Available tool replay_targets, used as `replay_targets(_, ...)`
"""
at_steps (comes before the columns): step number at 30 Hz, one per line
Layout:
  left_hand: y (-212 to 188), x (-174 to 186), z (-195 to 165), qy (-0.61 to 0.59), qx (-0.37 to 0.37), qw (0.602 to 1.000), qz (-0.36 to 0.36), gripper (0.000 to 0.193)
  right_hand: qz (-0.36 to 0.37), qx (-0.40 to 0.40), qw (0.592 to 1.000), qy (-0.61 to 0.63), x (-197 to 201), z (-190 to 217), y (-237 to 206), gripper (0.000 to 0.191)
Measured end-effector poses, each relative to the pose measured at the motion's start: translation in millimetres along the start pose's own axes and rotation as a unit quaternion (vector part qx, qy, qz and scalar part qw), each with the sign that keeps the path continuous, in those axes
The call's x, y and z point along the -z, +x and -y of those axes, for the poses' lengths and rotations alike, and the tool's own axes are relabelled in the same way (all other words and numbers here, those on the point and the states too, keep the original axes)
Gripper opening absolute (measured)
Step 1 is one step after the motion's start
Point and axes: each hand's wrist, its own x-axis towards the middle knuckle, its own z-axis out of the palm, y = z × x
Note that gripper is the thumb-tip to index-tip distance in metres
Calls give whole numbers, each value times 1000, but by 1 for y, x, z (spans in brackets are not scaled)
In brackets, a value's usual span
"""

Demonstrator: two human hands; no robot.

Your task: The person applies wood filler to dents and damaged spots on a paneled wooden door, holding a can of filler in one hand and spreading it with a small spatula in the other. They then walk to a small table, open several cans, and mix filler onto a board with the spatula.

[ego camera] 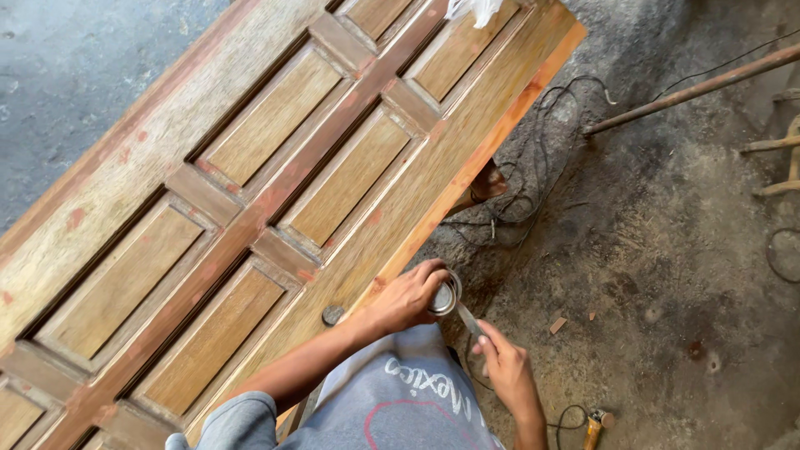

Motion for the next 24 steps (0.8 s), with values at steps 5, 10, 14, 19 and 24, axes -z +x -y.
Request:
replay_targets(5, -11, 21, 23, 21, 113, 991, -72, 83, -46, -7, 998, -47, 16, -22, -2, 41)
replay_targets(10, -28, 55, 66, 98, 153, 969, -165, 90, -74, 23, 993, -88, 20, -28, 0, 43)
replay_targets(14, -39, 85, 98, 167, 240, 932, -216, 89, -88, 87, 991, -49, 18, -23, 1, 40)
replay_targets(19, -42, 99, 115, 189, 305, 900, -246, 91, -48, 98, 991, -74, 19, -13, 9, 38)
replay_targets(24, -38, 86, 121, 182, 300, 901, -253, 94, -26, 44, 993, -104, 19, -9, 18, 42)
